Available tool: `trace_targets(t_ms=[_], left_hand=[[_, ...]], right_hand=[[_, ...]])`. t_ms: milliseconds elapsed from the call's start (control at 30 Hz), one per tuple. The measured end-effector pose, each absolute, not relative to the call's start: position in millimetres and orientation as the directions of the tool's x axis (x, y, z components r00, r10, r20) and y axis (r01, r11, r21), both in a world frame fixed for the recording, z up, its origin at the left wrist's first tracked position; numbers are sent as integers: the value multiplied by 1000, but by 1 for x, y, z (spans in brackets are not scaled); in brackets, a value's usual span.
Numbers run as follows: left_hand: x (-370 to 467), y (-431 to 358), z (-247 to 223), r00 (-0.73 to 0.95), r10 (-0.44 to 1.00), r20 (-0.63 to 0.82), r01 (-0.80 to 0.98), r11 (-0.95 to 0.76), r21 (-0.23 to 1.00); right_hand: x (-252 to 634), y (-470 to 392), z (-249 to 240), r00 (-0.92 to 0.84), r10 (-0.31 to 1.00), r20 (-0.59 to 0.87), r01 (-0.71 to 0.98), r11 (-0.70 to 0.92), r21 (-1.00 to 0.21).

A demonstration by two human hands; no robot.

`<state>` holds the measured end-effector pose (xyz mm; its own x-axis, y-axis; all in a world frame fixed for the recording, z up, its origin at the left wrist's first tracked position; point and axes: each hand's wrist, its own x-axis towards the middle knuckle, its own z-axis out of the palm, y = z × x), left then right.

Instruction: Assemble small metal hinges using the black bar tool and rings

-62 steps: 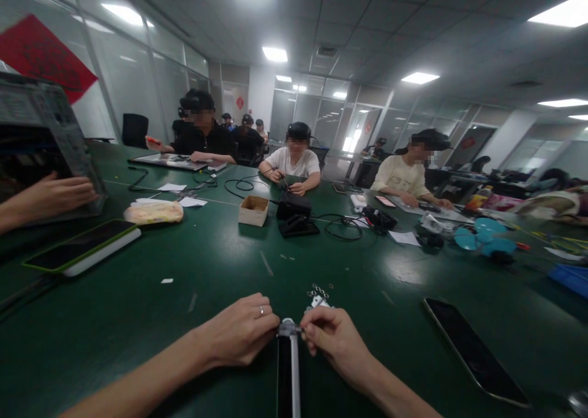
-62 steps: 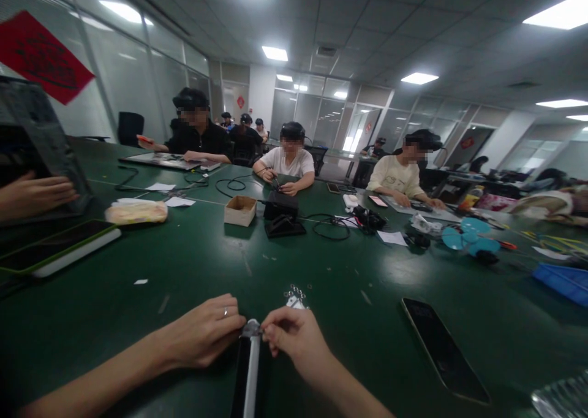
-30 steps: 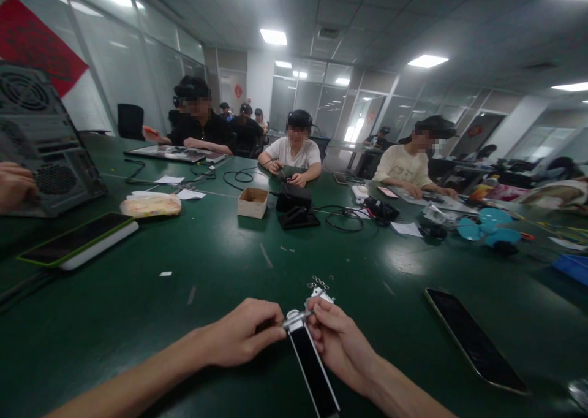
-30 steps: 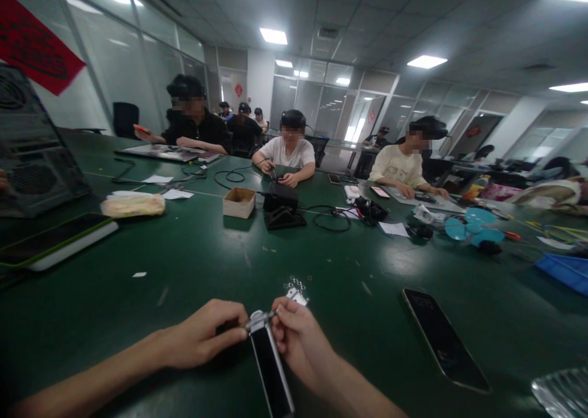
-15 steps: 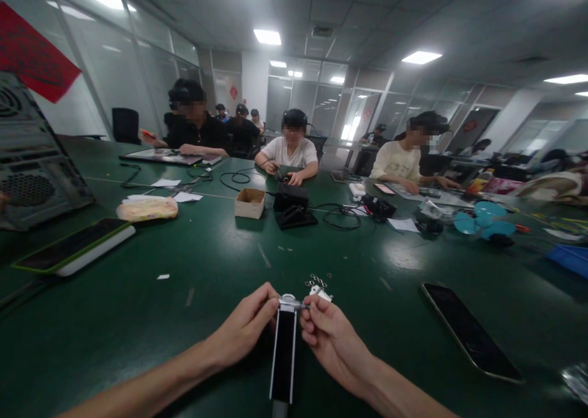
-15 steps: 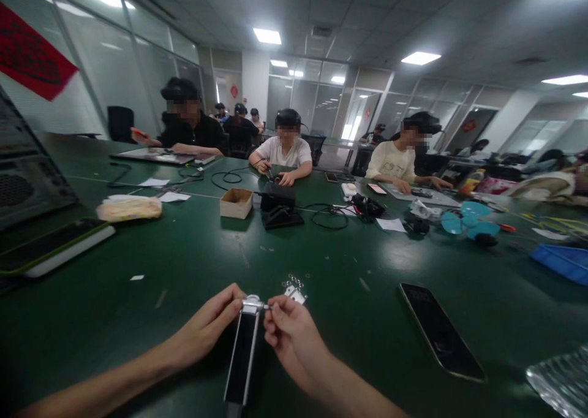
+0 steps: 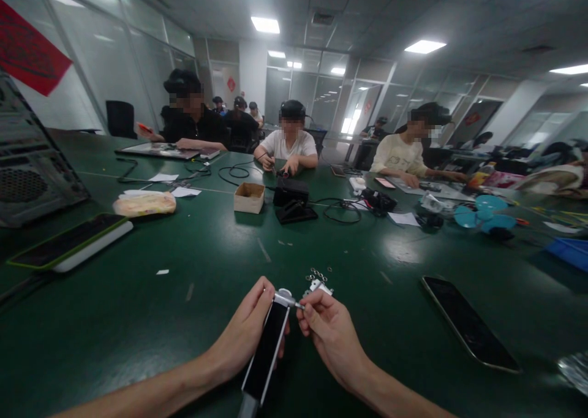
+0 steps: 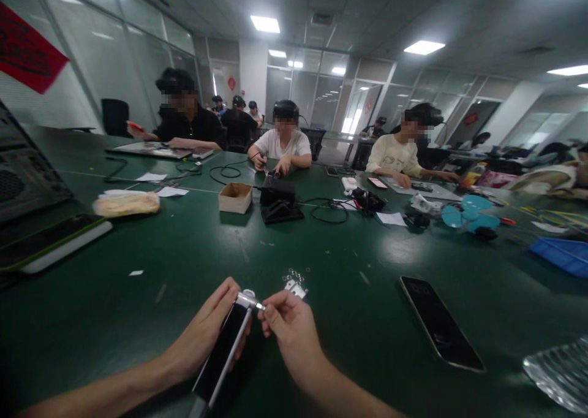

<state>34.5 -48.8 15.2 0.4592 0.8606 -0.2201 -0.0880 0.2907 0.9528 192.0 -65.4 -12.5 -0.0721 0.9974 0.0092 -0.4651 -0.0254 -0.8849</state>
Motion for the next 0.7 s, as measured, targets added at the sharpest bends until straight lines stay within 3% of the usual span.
trace_targets(t_ms=[267, 700], left_hand=[[33, -49, 14, 478, 844, -241, -94, 323, 942], [31, -48, 17, 550, 802, -231, -65, 318, 946]], right_hand=[[199, -66, -6, -111, 977, 185, -263, 150, -953], [213, -67, 2, -257, 890, 376, -52, 376, -925]])
